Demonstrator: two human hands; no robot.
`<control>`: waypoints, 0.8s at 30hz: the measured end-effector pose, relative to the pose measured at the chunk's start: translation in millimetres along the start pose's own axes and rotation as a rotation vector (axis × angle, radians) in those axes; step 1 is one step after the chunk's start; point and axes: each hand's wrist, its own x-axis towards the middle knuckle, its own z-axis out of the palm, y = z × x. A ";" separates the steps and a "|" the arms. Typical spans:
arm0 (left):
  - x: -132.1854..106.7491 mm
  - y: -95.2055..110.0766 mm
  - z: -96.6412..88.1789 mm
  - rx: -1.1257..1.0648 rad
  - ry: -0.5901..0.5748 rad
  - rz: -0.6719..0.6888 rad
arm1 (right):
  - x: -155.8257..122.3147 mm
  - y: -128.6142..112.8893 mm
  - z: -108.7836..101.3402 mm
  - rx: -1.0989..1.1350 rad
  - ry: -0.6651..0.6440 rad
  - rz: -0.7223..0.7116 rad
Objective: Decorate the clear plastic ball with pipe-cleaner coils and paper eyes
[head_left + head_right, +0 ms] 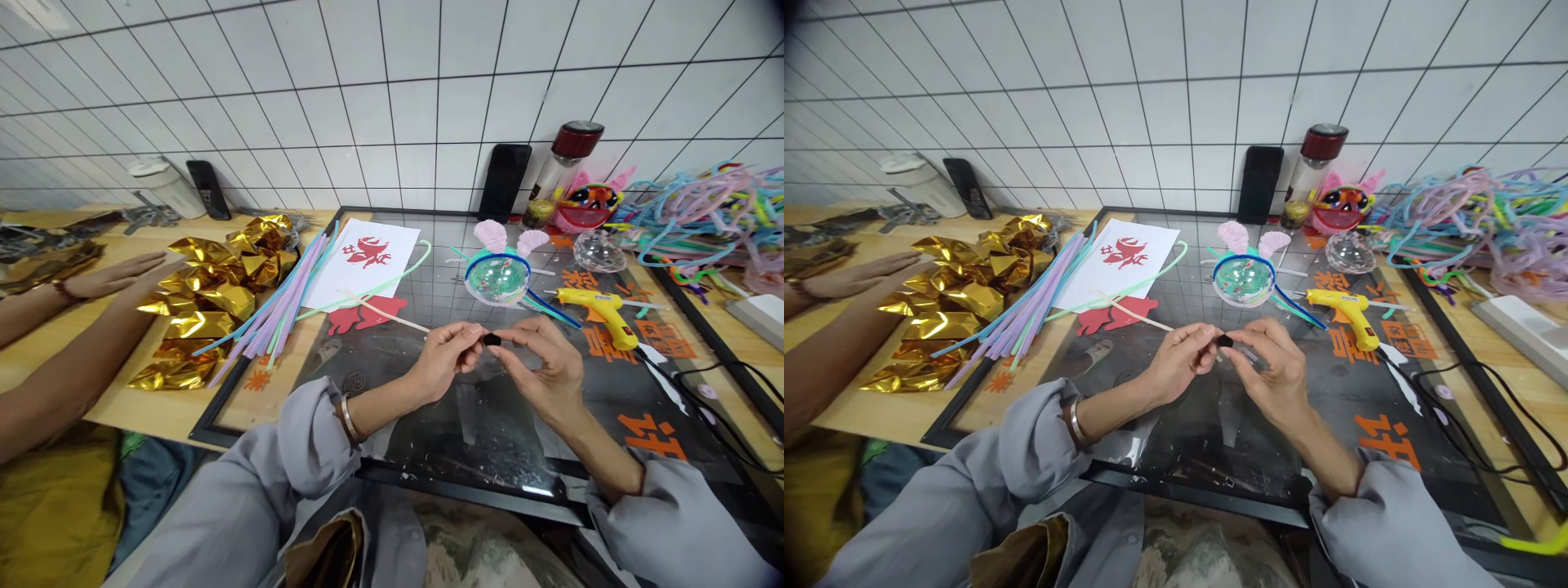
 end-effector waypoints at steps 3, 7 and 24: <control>1.5 3.8 -1.6 0.029 0.030 0.021 | 0.2 1.3 0.6 0.005 0.002 -0.004; 0.7 3.6 -2.1 0.090 0.033 0.029 | -0.3 3.6 0.9 -0.001 0.009 -0.004; 67.5 206.7 -251.3 1.698 0.831 0.603 | -1.1 3.7 0.3 0.005 -0.001 0.053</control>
